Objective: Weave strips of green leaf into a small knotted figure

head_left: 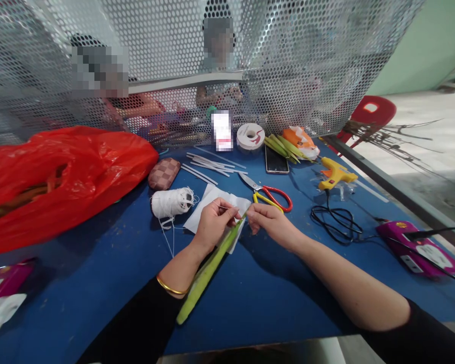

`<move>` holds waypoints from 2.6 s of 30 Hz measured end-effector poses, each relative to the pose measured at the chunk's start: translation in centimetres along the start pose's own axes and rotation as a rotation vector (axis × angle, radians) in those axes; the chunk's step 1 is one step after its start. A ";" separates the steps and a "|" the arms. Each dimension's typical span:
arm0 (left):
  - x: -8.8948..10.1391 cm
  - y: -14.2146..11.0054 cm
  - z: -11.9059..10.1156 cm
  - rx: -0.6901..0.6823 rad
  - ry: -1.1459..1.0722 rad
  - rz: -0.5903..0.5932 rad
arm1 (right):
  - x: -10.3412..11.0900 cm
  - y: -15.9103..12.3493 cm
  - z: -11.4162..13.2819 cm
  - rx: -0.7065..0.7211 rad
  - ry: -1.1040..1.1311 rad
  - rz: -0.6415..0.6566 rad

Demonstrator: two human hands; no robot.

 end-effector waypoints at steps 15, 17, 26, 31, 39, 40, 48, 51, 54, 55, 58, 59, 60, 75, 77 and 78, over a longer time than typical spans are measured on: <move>0.4 0.2 -0.8 -0.111 0.136 -0.021 | 0.0 -0.6 1.2 0.033 -0.130 -0.066; 0.5 0.2 -0.7 -0.112 0.140 -0.022 | 0.0 -0.5 1.1 0.028 -0.140 -0.068; 1.0 0.2 0.1 0.024 0.091 -0.049 | 0.8 -0.1 0.4 0.005 0.071 -0.082; 2.5 -0.1 -0.1 0.066 0.152 -0.142 | 1.9 -0.1 0.2 -0.026 0.139 -0.155; 2.7 -0.2 -1.4 -0.009 0.436 -0.060 | 3.9 -0.3 0.6 0.017 0.089 -0.290; 2.8 -0.2 -1.5 -0.022 0.447 -0.067 | 3.7 -0.4 0.6 0.011 0.090 -0.278; 2.1 -1.4 -7.1 -0.332 1.282 -0.096 | 2.3 -0.3 -0.2 -0.080 0.232 -0.173; -0.2 -2.0 -5.0 -0.239 1.248 0.166 | 2.7 -0.2 0.5 0.017 0.065 -0.204; -1.9 -2.6 -2.8 -0.170 1.150 0.326 | 2.4 -0.1 0.6 0.044 -0.037 -0.170; -2.3 -2.8 -2.4 -0.168 1.136 0.351 | 2.3 -0.1 0.5 0.038 -0.030 -0.150; -2.8 -3.0 -1.8 -0.182 1.121 0.388 | 2.1 -0.2 1.0 0.074 -0.008 -0.111; -2.7 -3.0 -1.9 -0.183 1.115 0.382 | 2.3 -0.4 1.6 0.115 -0.040 -0.129; -2.6 -3.0 -2.0 -0.177 1.107 0.368 | 2.7 -0.7 2.3 0.168 -0.099 -0.167; -0.6 -2.9 -5.1 -0.130 0.764 0.244 | 3.4 -2.6 6.1 0.315 -0.669 -0.299; -0.7 -3.0 -6.0 -0.189 0.886 0.257 | 3.0 -2.1 4.8 0.200 -0.608 -0.222; -0.9 -3.0 -6.2 -0.207 0.936 0.271 | 2.8 -2.0 4.2 0.147 -0.579 -0.194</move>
Point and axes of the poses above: each hand's wrist, its own y-axis towards the middle knuckle, its own x-axis out of the back of the hand, z = x × y, the point moved 10 cm from there along y, towards the middle knuckle, and after that the axes turned 9 degrees about -x, right-handed, at the moved point
